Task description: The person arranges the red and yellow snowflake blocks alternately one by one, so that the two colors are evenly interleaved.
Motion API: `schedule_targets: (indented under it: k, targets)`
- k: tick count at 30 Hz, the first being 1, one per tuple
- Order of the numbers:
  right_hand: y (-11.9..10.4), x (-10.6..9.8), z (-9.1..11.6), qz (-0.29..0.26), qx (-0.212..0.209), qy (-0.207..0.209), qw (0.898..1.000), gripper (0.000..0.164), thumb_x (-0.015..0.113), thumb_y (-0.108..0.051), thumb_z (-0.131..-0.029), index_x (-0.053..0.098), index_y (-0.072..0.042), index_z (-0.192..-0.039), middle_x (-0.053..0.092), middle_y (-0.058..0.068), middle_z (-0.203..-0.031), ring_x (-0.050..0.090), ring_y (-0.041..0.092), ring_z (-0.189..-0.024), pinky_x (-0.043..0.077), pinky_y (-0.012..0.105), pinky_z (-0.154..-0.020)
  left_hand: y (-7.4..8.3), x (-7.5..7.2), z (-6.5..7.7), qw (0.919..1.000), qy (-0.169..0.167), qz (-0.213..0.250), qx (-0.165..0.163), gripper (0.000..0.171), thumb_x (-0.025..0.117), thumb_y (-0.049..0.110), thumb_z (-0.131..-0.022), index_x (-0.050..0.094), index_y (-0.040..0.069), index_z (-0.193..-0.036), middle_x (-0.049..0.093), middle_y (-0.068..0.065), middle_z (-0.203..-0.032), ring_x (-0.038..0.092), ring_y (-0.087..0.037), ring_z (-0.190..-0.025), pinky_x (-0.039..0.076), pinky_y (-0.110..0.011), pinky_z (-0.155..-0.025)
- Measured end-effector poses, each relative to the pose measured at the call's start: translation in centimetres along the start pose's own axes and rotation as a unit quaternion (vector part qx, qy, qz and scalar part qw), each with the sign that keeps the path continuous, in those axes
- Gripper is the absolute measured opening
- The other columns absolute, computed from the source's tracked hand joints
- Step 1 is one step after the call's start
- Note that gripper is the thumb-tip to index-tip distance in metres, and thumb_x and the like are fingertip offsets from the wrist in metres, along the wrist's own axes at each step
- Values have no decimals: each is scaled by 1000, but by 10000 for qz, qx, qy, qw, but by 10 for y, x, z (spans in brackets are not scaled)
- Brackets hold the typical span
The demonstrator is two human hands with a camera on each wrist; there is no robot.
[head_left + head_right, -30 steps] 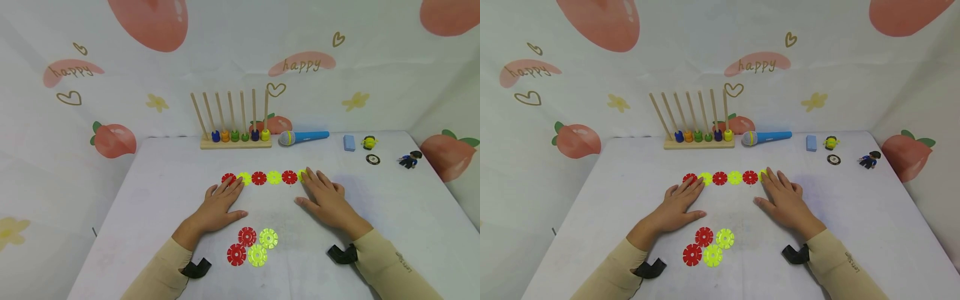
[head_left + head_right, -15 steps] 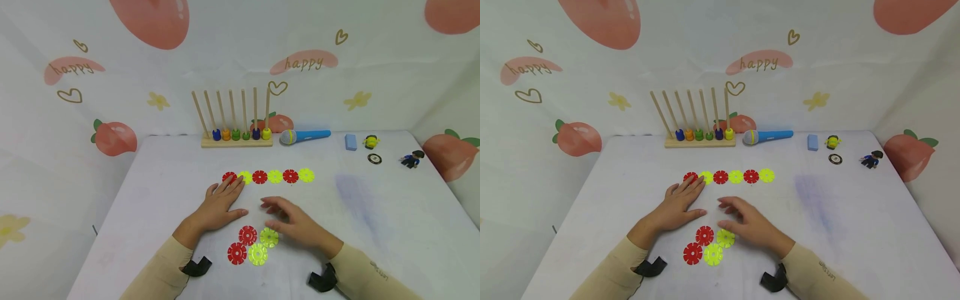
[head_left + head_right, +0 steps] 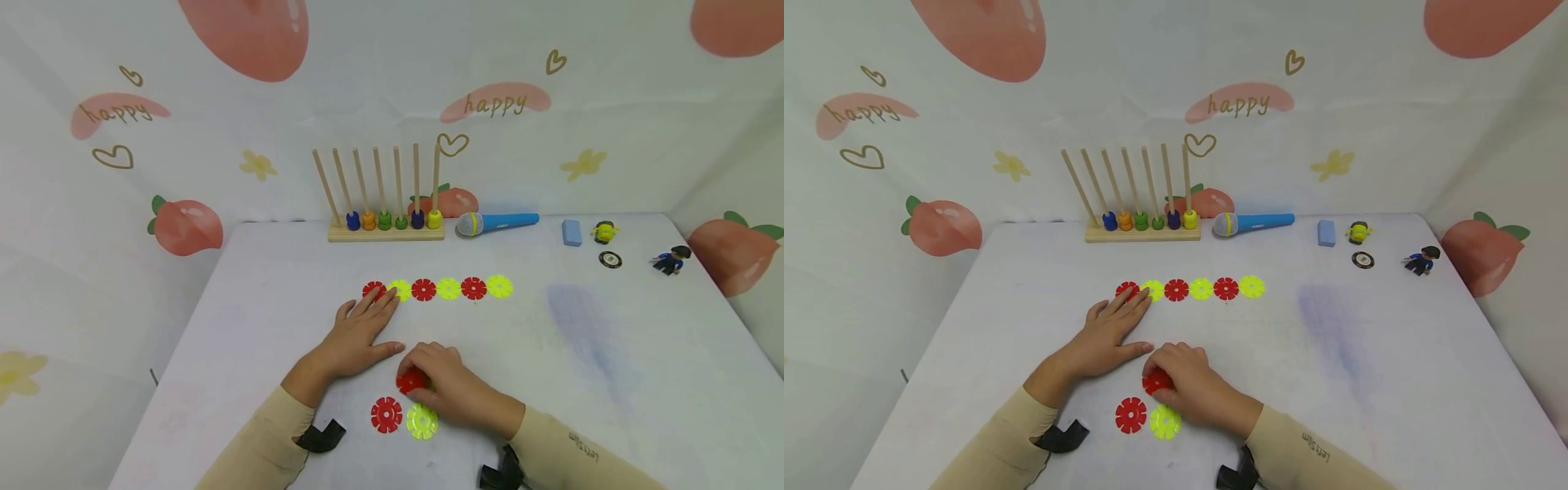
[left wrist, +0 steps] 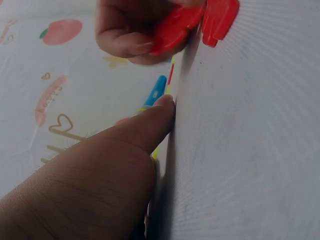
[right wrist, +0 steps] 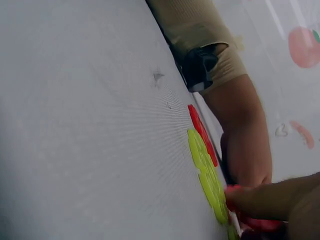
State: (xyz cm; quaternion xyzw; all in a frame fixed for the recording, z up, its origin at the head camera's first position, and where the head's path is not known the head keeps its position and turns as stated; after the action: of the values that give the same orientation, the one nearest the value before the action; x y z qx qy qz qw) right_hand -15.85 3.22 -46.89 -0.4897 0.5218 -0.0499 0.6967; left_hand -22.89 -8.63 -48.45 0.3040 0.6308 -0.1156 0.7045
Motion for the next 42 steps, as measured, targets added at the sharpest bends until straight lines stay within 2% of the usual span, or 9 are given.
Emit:
schedule_targets:
  k: [4,9,15,19,23,27,32,36,42]
  targets:
    - [8,-22,3,-960,168,260,9949,25,70,-25,-89,59,-27,-112,59,-18,-104,55,8,-92,49,30,-79,0,0,0,10000,-41,40,-13,87,43,70,-86,18,22,-154,13,7,-158,2,-21,-144,6,-58,-107]
    - [41,-80,11,-1460,538,1224,9802,27,70,-24,-90,62,-23,-115,63,-9,-98,60,17,-82,53,35,-69,1,0,0,10000,-44,-20,-2,87,43,70,-87,18,21,-154,13,6,-159,1,-21,-144,7,-57,-107]
    - [119,-150,42,-1262,1597,2429,9485,33,62,-23,-95,54,-18,-126,59,6,-97,61,24,-80,54,34,-68,2,-1,-1,10000,-62,-1,-19,87,45,69,-87,19,21,-154,14,6,-159,1,-21,-144,7,-57,-107]
    - [162,-174,65,-828,2387,2754,9275,37,58,-29,-97,52,-17,-132,56,8,-111,57,24,-89,51,25,-67,2,0,-1,10000,-67,-13,-20,87,45,69,-87,19,21,-154,14,6,-159,1,-22,-144,7,-58,-107]
    - [173,-184,70,-280,2503,2620,9316,45,59,-26,-96,47,-13,-138,50,15,-121,53,29,-97,51,31,-68,2,-1,-1,10000,-32,-22,0,86,46,68,-87,19,21,-154,14,6,-159,2,-22,-144,8,-58,-106]
    - [164,-185,66,776,2349,2329,9405,47,63,-16,-92,49,-6,-137,43,22,-130,48,38,-104,49,49,-81,2,-2,0,10000,-21,2,5,85,47,67,-87,19,21,-154,15,5,-158,3,-23,-144,9,-58,-106]
    - [154,-169,61,2026,2112,1055,9504,57,63,-20,-92,43,-4,-143,33,20,-148,27,47,-130,27,67,-97,1,0,0,10000,-36,-8,4,86,45,68,-87,18,22,-154,14,6,-158,2,-22,-144,8,-57,-107]
    - [152,-155,62,2191,2249,250,9491,66,57,-32,-95,30,-8,-150,19,16,-156,13,45,-138,21,73,-92,2,0,0,10000,-43,-36,0,86,44,69,-87,18,22,-154,13,6,-159,2,-21,-144,8,-57,-107]
    - [149,-150,61,2042,2313,137,9511,73,59,-43,-92,29,-11,-151,17,13,-157,7,44,-139,17,74,-90,0,0,0,10000,-44,-32,-8,87,44,69,-87,18,22,-154,13,6,-159,1,-22,-144,7,-57,-107]
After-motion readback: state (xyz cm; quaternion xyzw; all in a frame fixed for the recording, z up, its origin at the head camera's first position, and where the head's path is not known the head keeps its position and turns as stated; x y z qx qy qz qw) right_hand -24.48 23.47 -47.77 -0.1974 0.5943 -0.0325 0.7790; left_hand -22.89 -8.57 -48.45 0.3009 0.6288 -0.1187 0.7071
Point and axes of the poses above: each hand's wrist, its own z-axis away from the middle knuckle, its own x-axis out of the palm, y = z × x, the point moved 9 cm from there along -z, towards the middle knuckle
